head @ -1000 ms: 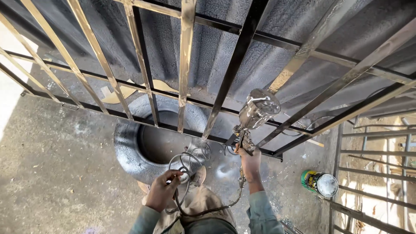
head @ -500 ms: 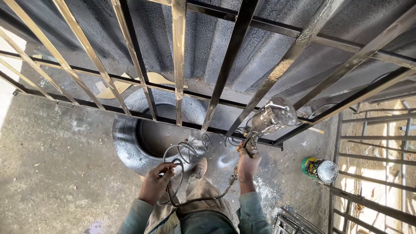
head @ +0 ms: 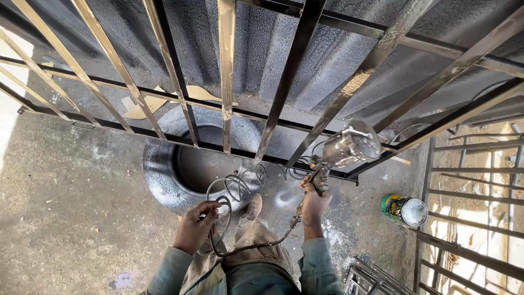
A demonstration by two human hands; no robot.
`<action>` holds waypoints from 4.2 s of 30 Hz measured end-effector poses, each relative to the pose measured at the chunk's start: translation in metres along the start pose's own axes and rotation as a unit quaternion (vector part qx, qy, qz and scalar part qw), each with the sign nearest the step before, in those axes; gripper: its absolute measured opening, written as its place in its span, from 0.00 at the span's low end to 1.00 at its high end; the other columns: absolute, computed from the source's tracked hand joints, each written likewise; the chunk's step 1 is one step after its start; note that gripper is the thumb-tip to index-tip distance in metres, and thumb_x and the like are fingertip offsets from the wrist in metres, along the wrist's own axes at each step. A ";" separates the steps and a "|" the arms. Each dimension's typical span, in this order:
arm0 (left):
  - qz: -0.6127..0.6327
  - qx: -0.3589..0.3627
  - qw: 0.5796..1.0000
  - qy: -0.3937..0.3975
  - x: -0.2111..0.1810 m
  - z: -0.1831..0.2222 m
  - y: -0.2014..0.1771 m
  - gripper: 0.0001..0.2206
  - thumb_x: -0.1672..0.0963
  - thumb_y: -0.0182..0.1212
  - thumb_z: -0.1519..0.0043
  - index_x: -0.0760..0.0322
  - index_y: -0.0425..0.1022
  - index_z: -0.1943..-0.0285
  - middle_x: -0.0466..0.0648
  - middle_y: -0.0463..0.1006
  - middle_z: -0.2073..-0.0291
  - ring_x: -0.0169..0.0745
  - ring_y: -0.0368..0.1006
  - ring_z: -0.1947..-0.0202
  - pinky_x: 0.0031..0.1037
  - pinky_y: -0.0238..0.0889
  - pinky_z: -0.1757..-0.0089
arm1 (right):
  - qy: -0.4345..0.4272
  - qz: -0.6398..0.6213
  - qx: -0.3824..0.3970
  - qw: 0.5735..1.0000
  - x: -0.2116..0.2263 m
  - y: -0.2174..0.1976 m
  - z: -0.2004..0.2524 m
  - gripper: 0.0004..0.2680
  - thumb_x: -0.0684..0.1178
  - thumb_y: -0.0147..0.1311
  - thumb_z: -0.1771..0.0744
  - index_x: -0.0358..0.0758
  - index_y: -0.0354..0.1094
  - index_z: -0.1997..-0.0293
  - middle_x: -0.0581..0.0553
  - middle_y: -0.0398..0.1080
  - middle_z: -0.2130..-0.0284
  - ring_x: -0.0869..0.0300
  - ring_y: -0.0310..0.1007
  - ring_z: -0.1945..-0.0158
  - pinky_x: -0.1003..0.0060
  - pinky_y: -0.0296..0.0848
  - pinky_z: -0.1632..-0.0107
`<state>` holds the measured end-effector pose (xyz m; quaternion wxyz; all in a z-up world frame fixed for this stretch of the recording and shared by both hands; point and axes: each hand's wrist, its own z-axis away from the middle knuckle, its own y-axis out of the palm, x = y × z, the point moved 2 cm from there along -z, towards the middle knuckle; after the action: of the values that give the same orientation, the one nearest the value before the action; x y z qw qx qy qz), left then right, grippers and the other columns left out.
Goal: Spray painting a metal gate frame with black paint using a pneumatic spray gun
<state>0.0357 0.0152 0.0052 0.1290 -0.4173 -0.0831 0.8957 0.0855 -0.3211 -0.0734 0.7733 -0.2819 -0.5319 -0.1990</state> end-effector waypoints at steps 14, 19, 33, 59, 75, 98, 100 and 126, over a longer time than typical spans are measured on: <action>0.004 -0.044 0.995 -0.094 0.062 -0.030 0.018 0.11 0.57 0.57 0.35 0.57 0.85 0.49 0.48 0.84 0.75 0.33 0.68 0.86 0.25 0.62 0.79 | -0.087 -0.073 0.157 0.981 0.005 0.015 0.006 0.06 0.34 0.57 0.35 0.29 0.75 0.56 0.39 0.79 0.61 0.54 0.80 0.59 0.61 0.83 0.55; 0.017 -0.037 0.992 -0.119 0.102 -0.040 0.034 0.12 0.57 0.56 0.35 0.56 0.86 0.50 0.48 0.84 0.74 0.33 0.69 0.83 0.25 0.64 0.76 | -0.081 -0.087 0.178 0.977 0.003 0.019 0.011 0.06 0.31 0.51 0.36 0.32 0.74 0.64 0.43 0.76 0.69 0.58 0.74 0.64 0.63 0.76 0.56; -0.097 0.004 0.984 -0.147 0.152 -0.048 0.063 0.13 0.55 0.58 0.37 0.50 0.85 0.47 0.42 0.85 0.74 0.31 0.71 0.81 0.25 0.63 0.73 | 0.045 -0.004 0.136 0.990 -0.140 0.024 0.026 0.06 0.31 0.53 0.36 0.29 0.76 0.61 0.40 0.79 0.66 0.55 0.80 0.63 0.62 0.82 0.53; -0.101 0.030 0.980 -0.168 0.166 -0.044 0.053 0.11 0.54 0.60 0.37 0.50 0.85 0.50 0.41 0.84 0.74 0.29 0.77 0.74 0.23 0.69 0.67 | -0.060 0.016 0.168 0.984 -0.091 0.022 0.036 0.05 0.36 0.58 0.33 0.31 0.73 0.54 0.40 0.79 0.61 0.55 0.83 0.61 0.66 0.84 0.58; -0.116 0.024 0.976 -0.185 0.161 -0.046 0.045 0.12 0.54 0.59 0.38 0.46 0.85 0.49 0.39 0.87 0.72 0.27 0.79 0.74 0.22 0.69 0.68 | -0.106 -0.070 0.080 0.989 -0.103 -0.030 0.046 0.23 0.40 0.66 0.38 0.36 0.54 0.40 0.38 0.71 0.48 0.54 0.77 0.53 0.62 0.85 0.55; -0.195 0.082 0.964 -0.159 0.163 -0.041 0.070 0.11 0.54 0.61 0.38 0.42 0.85 0.50 0.35 0.87 0.74 0.23 0.78 0.76 0.19 0.70 0.68 | 0.164 -0.031 -0.036 0.985 -0.242 0.013 0.028 0.05 0.34 0.57 0.35 0.34 0.78 0.60 0.40 0.81 0.65 0.56 0.80 0.62 0.59 0.82 0.57; -0.196 0.079 0.964 -0.158 0.167 -0.042 0.069 0.11 0.55 0.61 0.37 0.41 0.85 0.50 0.35 0.88 0.73 0.22 0.78 0.76 0.18 0.72 0.69 | 0.173 0.011 -0.049 0.984 -0.244 0.010 0.026 0.06 0.34 0.57 0.35 0.36 0.78 0.57 0.41 0.81 0.63 0.57 0.81 0.60 0.58 0.82 0.55; -0.127 0.067 0.975 -0.167 0.199 -0.046 0.056 0.12 0.56 0.58 0.36 0.46 0.86 0.49 0.40 0.83 0.77 0.28 0.77 0.74 0.23 0.69 0.65 | 0.127 -0.020 -0.060 0.990 -0.225 0.025 0.024 0.05 0.32 0.53 0.34 0.31 0.75 0.60 0.38 0.79 0.66 0.55 0.80 0.67 0.59 0.83 0.62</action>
<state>-0.0612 0.0239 -0.1830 0.2538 -0.2378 -0.0959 0.9327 0.0035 -0.2845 -0.2828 0.8119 -0.2898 -0.4221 -0.2806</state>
